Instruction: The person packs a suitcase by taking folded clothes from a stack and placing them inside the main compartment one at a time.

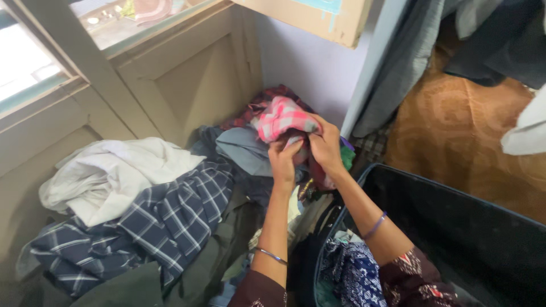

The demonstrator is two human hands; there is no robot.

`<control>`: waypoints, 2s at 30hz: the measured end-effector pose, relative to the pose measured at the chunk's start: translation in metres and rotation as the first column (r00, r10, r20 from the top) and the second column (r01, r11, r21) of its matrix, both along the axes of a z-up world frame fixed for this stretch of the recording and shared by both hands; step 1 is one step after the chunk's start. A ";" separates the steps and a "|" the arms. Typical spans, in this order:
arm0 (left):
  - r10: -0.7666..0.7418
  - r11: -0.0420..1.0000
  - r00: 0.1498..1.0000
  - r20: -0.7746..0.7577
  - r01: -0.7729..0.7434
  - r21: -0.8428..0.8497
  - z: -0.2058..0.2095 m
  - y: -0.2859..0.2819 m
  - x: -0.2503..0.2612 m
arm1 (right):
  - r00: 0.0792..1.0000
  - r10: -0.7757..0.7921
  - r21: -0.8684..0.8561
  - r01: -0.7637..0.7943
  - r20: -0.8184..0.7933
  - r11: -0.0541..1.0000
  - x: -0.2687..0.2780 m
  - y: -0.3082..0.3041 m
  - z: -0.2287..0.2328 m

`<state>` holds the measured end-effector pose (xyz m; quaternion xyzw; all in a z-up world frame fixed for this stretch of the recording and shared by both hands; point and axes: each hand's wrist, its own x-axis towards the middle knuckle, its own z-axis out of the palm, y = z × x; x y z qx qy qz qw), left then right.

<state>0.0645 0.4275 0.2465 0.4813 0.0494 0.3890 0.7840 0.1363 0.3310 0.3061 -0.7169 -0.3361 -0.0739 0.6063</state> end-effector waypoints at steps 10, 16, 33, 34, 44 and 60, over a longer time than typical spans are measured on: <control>-0.611 0.445 0.615 0.497 0.787 -0.426 -0.036 -0.119 -0.013 | 0.789 0.191 -0.481 0.147 0.583 0.864 -0.136 -0.146 0.063; -0.630 0.438 0.679 0.377 0.712 -0.549 -0.070 -0.180 -0.019 | 0.777 -0.242 -0.227 0.441 0.581 0.869 -0.093 -0.288 0.050; -0.642 0.557 0.322 -0.696 0.819 -0.135 -0.282 -0.529 -0.004 | 0.224 -0.648 -0.355 0.686 -0.728 0.635 -0.149 -0.684 -0.210; -0.650 0.542 0.309 -0.695 0.829 -0.139 -0.287 -0.548 -0.011 | 0.210 -0.654 -0.358 0.696 -0.727 0.622 -0.154 -0.705 -0.224; -0.064 -0.086 0.369 -0.927 0.924 0.374 -0.318 -0.641 -0.086 | 0.139 -0.768 -0.743 0.193 -0.626 0.641 -0.173 -0.793 -0.330; 0.282 -0.880 0.395 -0.874 0.470 -0.071 -0.403 -0.671 -0.098 | 0.182 -0.720 -0.631 -0.650 -0.670 0.423 -0.153 -0.755 -0.423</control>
